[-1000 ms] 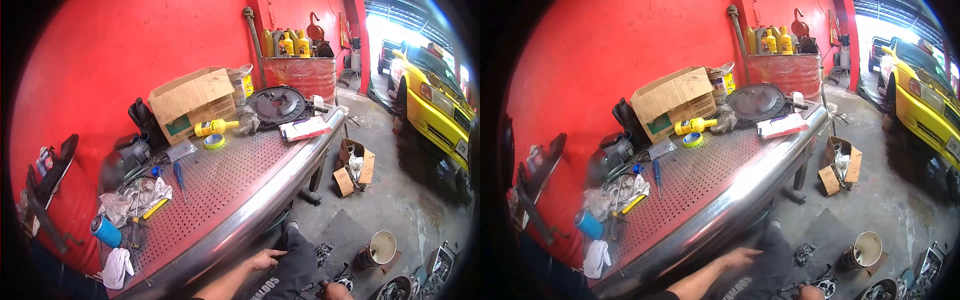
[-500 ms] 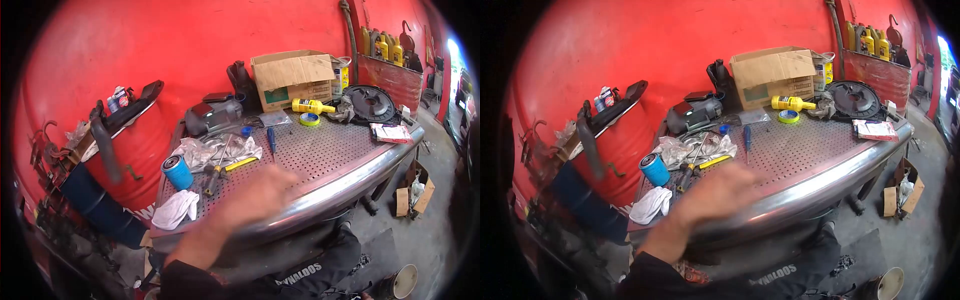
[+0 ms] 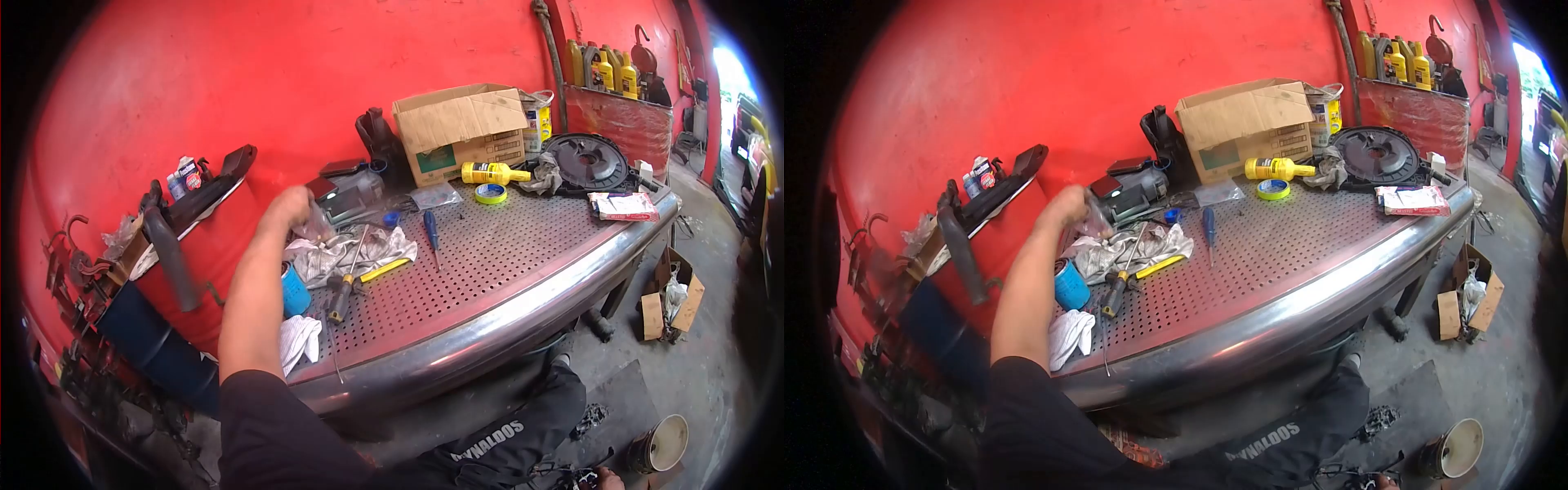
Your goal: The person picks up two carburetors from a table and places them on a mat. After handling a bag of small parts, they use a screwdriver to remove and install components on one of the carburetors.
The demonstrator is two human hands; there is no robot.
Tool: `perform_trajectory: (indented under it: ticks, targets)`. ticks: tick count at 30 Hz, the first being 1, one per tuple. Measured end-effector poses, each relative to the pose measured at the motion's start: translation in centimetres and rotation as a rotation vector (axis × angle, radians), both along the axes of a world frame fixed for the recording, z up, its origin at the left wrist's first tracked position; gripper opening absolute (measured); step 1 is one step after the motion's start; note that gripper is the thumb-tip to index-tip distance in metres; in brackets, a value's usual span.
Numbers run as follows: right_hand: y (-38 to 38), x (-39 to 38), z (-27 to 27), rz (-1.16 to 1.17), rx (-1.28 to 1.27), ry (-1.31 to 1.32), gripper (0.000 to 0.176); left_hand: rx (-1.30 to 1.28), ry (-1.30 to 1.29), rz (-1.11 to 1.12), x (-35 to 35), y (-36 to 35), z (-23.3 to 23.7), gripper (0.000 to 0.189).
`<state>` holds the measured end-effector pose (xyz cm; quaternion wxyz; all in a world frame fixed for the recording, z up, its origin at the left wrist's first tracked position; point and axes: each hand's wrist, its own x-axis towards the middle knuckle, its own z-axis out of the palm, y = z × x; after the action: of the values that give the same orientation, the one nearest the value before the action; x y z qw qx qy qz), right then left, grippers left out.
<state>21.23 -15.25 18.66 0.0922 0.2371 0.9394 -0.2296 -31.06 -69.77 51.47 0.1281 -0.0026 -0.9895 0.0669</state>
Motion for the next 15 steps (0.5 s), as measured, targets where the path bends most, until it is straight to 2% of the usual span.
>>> perform_trajectory:
  ticks: [2,5,8,11,13,15]
  targets:
    - [0.2,0.0,-0.6,-0.017,-0.003,-0.03,0.043,0.073,0.149,-0.155,-0.7,1.0,2.8,0.035]
    - [0.2,-0.6,0.2,0.015,-0.003,-0.052,0.04,0.251,0.078,-0.36,1.0,6.0,8.1,0.026]
    - [0.4,-0.5,-0.5,0.043,-0.043,0.24,0.035,0.405,-0.046,-0.526,4.0,12.5,11.4,0.022]
    - [-1.3,-1.7,4.4,-0.059,-0.217,0.281,0.035,0.495,-0.234,-0.735,7.6,19.6,11.9,0.023]
    - [-0.9,-2.5,2.9,-0.082,-0.359,0.43,0.046,0.504,-0.376,-0.884,9.4,24.6,10.7,0.026]
    - [-1.5,-3.9,2.2,-0.14,-0.644,0.55,0.049,0.515,-0.538,-0.979,12.0,30.5,8.4,0.029]
